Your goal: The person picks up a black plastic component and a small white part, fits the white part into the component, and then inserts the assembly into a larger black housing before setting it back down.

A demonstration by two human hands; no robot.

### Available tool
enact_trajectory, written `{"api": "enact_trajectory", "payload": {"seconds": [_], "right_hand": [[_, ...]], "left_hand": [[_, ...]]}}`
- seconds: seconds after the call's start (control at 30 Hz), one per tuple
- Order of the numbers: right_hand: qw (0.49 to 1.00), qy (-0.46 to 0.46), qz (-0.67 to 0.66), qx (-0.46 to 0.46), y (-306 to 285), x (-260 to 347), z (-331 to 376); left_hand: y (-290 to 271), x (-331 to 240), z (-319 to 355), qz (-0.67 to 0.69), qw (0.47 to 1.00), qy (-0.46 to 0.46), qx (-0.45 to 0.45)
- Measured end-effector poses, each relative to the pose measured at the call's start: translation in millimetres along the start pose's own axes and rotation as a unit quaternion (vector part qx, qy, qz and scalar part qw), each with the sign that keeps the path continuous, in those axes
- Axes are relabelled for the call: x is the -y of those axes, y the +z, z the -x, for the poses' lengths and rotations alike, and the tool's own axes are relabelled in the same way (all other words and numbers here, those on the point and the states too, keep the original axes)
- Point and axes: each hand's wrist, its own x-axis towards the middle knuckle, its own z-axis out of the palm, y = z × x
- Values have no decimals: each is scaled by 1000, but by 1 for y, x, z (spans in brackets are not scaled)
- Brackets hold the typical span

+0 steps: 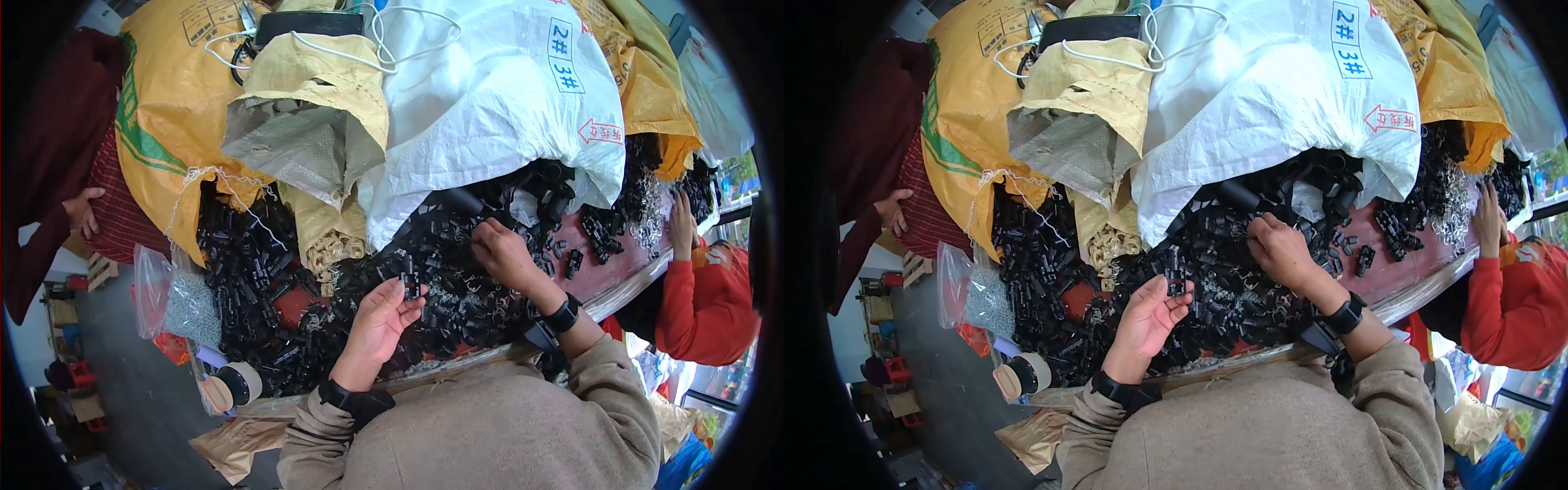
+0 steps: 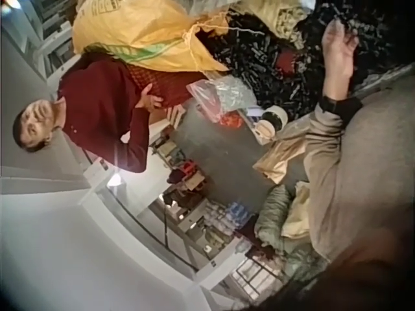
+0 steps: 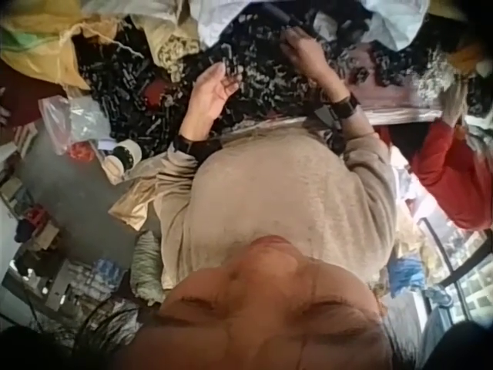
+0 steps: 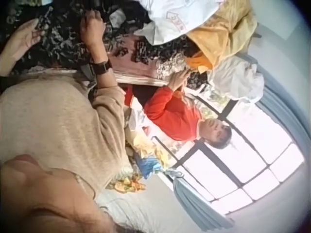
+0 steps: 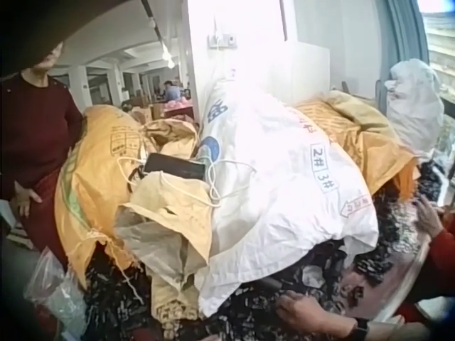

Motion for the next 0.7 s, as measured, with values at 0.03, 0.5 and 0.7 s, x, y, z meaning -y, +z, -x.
{"api": "enact_trajectory", "payload": {"seconds": [0.03, 0.5, 0.7], "right_hand": [[999, -7, -23, -22, -1, 1, -1], [839, 138, -497, 174, -18, 26, -8], [858, 83, -445, 241, -17, 49, -4]], "left_hand": [[-1, -3, 1, -11, 1000, 5, 3], [9, -3, -7, -51, 998, 36, 28], [7, 3, 0, -61, 996, 29, 52]]}}
